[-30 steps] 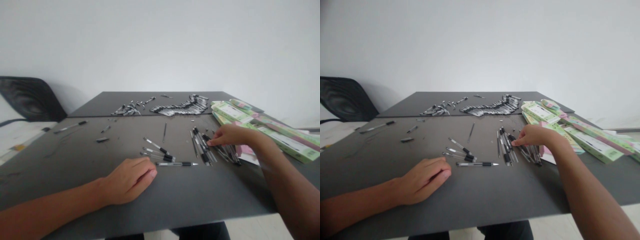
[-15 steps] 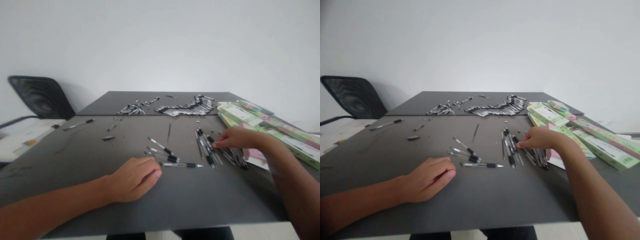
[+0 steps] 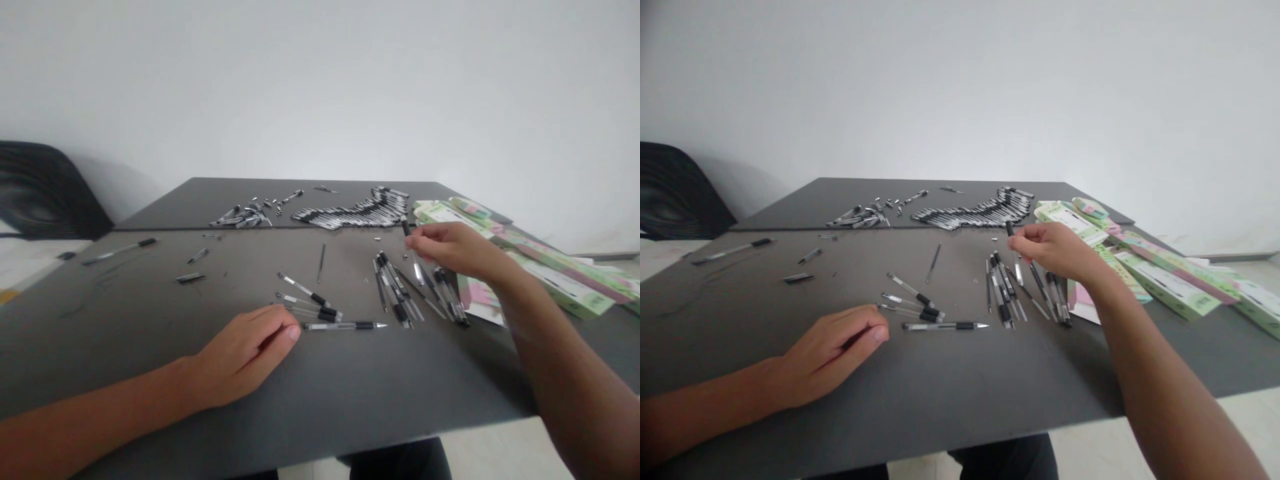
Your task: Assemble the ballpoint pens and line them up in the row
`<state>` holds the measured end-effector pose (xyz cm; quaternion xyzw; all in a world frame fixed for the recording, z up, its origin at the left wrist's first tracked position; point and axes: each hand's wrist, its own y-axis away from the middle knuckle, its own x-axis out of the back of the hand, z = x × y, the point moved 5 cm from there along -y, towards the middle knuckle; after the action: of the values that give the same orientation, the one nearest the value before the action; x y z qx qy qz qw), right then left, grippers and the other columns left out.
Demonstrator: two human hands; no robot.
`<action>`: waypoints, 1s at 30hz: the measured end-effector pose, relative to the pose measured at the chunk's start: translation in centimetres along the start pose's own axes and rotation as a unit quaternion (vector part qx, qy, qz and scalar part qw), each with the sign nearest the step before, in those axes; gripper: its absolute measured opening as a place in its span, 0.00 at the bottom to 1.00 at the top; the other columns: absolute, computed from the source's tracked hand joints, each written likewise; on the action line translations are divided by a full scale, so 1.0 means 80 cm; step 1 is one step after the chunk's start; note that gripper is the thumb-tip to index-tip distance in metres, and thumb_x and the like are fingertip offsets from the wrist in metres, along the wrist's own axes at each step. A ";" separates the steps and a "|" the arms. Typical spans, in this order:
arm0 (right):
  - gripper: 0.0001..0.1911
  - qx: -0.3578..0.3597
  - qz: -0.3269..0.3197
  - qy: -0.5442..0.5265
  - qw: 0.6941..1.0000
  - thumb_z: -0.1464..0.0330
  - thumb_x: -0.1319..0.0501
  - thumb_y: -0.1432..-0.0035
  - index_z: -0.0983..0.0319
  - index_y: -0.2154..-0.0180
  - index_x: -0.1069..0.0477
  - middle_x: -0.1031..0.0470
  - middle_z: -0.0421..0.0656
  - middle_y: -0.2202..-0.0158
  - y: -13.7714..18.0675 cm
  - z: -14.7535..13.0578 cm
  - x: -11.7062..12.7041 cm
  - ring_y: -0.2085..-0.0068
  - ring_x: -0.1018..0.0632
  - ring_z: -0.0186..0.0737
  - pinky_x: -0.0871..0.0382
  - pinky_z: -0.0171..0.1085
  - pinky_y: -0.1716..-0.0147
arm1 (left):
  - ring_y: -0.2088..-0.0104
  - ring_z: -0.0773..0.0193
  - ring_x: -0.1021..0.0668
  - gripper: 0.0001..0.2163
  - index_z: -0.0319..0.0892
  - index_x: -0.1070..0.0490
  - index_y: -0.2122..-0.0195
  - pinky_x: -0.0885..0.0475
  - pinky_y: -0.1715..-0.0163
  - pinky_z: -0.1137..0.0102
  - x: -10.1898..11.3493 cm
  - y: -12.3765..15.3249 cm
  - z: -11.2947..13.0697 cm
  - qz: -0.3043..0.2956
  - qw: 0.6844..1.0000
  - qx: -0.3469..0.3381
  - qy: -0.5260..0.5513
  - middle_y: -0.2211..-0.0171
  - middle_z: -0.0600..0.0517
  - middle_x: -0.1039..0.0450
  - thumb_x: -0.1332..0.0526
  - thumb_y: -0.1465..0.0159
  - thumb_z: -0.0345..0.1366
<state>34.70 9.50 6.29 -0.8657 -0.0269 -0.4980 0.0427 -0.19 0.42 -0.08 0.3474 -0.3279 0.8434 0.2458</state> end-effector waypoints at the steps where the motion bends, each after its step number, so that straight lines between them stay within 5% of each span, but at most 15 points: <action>1: 0.25 0.030 0.016 -0.048 0.998 0.46 0.39 0.37 0.59 0.74 0.28 0.30 0.40 0.78 0.006 -0.019 -0.007 0.76 0.33 0.36 0.40 0.38 0.73 | 0.70 0.67 0.24 0.11 0.44 0.30 0.64 0.31 0.67 0.73 0.001 0.000 -0.001 0.010 1.000 0.009 0.004 0.70 0.57 0.28 0.46 0.23 0.32; 3: 0.25 0.082 0.016 -0.158 0.984 0.47 0.36 0.37 0.59 0.75 0.29 0.27 0.41 0.78 0.024 -0.056 -0.029 0.76 0.32 0.34 0.38 0.35 0.74 | 0.70 0.68 0.24 0.10 0.44 0.28 0.63 0.30 0.68 0.73 0.004 0.000 -0.002 0.036 0.999 0.023 0.009 0.70 0.57 0.27 0.44 0.24 0.33; 6: 0.20 0.146 -0.103 -0.336 0.925 0.50 0.34 0.36 0.60 0.65 0.24 0.22 0.40 0.76 0.056 -0.107 -0.084 0.80 0.33 0.31 0.39 0.31 0.80 | 0.70 0.68 0.22 0.03 0.46 0.24 0.56 0.28 0.69 0.75 0.006 0.002 -0.006 0.065 0.997 0.020 0.024 0.64 0.55 0.23 0.38 0.26 0.35; 10: 0.13 0.174 -0.210 -0.459 0.845 0.58 0.33 0.32 0.61 0.62 0.20 0.16 0.43 0.67 0.088 -0.136 -0.143 0.77 0.28 0.28 0.31 0.28 0.78 | 0.56 0.64 0.16 0.11 0.49 0.25 0.43 0.22 0.62 0.76 0.004 0.002 -0.007 0.064 0.996 -0.027 0.051 0.49 0.51 0.19 0.35 0.26 0.39; 13: 0.12 0.164 -0.228 -0.488 0.826 0.59 0.31 0.33 0.59 0.55 0.16 0.15 0.43 0.63 0.094 -0.135 -0.165 0.72 0.23 0.29 0.24 0.29 0.74 | 0.49 0.62 0.16 0.10 0.49 0.25 0.43 0.22 0.50 0.74 0.002 0.000 -0.003 0.046 0.996 -0.068 0.028 0.49 0.51 0.17 0.36 0.25 0.38; 16: 0.12 0.188 -0.209 -0.479 0.832 0.61 0.30 0.33 0.58 0.52 0.14 0.14 0.43 0.61 0.098 -0.136 -0.168 0.72 0.22 0.30 0.23 0.29 0.74 | 0.54 0.64 0.14 0.06 0.49 0.25 0.48 0.24 0.49 0.75 0.000 -0.001 0.002 0.034 0.994 -0.103 0.000 0.55 0.54 0.15 0.38 0.23 0.34; 20: 0.15 0.227 -0.174 -0.420 0.861 0.60 0.29 0.35 0.54 0.48 0.14 0.12 0.43 0.58 0.096 -0.140 -0.153 0.76 0.23 0.29 0.27 0.30 0.76 | 0.58 0.67 0.14 0.07 0.50 0.25 0.47 0.25 0.52 0.76 -0.001 0.003 -0.001 0.050 0.994 -0.093 -0.025 0.58 0.57 0.15 0.40 0.22 0.34; 24: 0.33 0.194 -0.065 -0.313 0.927 0.55 0.22 0.47 0.55 0.41 0.19 0.12 0.43 0.64 0.062 -0.105 -0.090 0.73 0.20 0.36 0.27 0.33 0.74 | 0.60 0.70 0.14 0.06 0.51 0.23 0.52 0.26 0.55 0.79 0.002 0.009 -0.012 0.094 0.995 -0.023 -0.015 0.59 0.61 0.15 0.40 0.23 0.34; 27: 0.19 0.134 0.048 -0.071 0.987 0.50 0.27 0.42 0.57 0.58 0.11 0.13 0.44 0.67 0.029 -0.050 -0.023 0.68 0.17 0.42 0.28 0.37 0.69 | 0.58 0.69 0.14 0.09 0.52 0.21 0.55 0.26 0.53 0.79 0.003 0.012 -0.015 0.103 0.995 0.013 0.000 0.58 0.61 0.15 0.42 0.23 0.35; 30: 0.19 0.050 -0.020 0.116 0.992 0.48 0.31 0.41 0.54 0.63 0.11 0.14 0.41 0.71 0.003 0.012 0.010 0.70 0.18 0.43 0.31 0.38 0.69 | 0.56 0.68 0.14 0.11 0.51 0.20 0.55 0.26 0.52 0.78 0.003 0.011 -0.017 0.095 0.994 0.042 0.016 0.57 0.60 0.15 0.44 0.22 0.36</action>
<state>35.98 9.35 6.47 -0.7979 -0.0641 -0.5942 0.0787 -1.49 0.83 -0.96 0.3108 -0.3199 0.8816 0.1546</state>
